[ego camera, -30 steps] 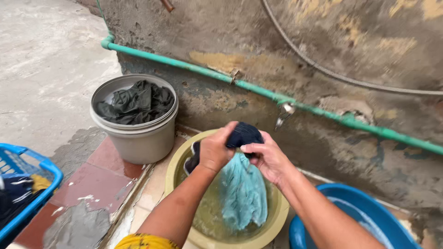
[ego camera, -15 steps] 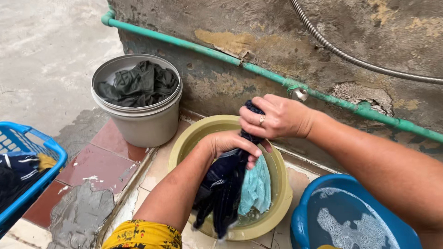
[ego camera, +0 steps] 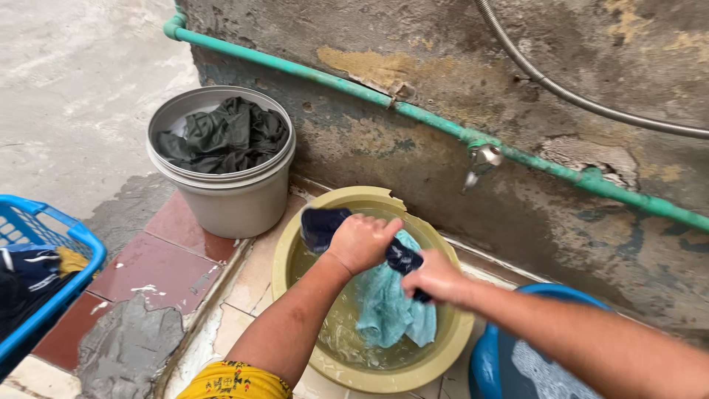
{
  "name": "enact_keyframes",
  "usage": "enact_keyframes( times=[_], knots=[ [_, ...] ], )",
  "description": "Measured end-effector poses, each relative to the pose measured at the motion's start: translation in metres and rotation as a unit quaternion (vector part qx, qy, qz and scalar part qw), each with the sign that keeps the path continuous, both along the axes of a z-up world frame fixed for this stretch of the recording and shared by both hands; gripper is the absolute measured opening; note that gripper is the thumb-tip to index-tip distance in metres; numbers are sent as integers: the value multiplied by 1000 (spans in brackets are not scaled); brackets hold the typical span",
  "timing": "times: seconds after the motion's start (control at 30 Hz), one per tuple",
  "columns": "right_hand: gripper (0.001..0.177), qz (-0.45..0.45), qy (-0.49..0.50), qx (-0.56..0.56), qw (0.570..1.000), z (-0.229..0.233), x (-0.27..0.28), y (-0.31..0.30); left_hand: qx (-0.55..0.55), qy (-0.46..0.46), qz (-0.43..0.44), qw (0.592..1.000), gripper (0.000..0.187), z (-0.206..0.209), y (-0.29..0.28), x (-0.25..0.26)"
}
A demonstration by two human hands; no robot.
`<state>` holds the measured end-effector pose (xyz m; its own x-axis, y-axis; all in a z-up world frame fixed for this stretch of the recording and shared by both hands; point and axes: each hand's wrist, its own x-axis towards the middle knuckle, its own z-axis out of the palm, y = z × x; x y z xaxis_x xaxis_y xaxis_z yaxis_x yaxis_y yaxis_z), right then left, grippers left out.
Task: The person washes clothes by hand in a basin, scrubbing and wringing out several garments before placing them into a separate bucket and basket.
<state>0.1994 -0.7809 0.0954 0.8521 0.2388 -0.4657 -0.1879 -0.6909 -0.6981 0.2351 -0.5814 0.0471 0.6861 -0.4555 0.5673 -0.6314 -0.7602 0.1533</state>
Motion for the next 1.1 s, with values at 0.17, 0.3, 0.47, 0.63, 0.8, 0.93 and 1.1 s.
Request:
enact_keyframes(
  times=[0.17, 0.3, 0.47, 0.63, 0.8, 0.93, 1.1],
  knots=[
    [9, -149, 385, 401, 818, -30, -50, 34, 55, -163, -140, 975, 33, -5, 22, 12],
    [9, -132, 408, 509, 746, -32, -47, 74, -148, -111, -152, 971, 41, -11, 21, 20],
    [11, -357, 237, 534, 729, 6, -6, 158, -524, 183, 28, 832, 45, 2, -10, 5],
    [27, -446, 205, 567, 662, 12, 45, 210, -328, 89, 386, 857, 51, 37, -10, -12],
    [38, -563, 157, 532, 613, -11, 97, 212, -530, 109, 212, 814, 37, 13, -44, -11],
    [49, -572, 147, 553, 587, -19, 106, 192, -623, 208, 120, 744, 40, -27, -62, -9],
    [48, -263, 139, 563, 771, -19, 52, 133, -609, 314, 26, 728, 48, -42, -27, 21]
  ],
)
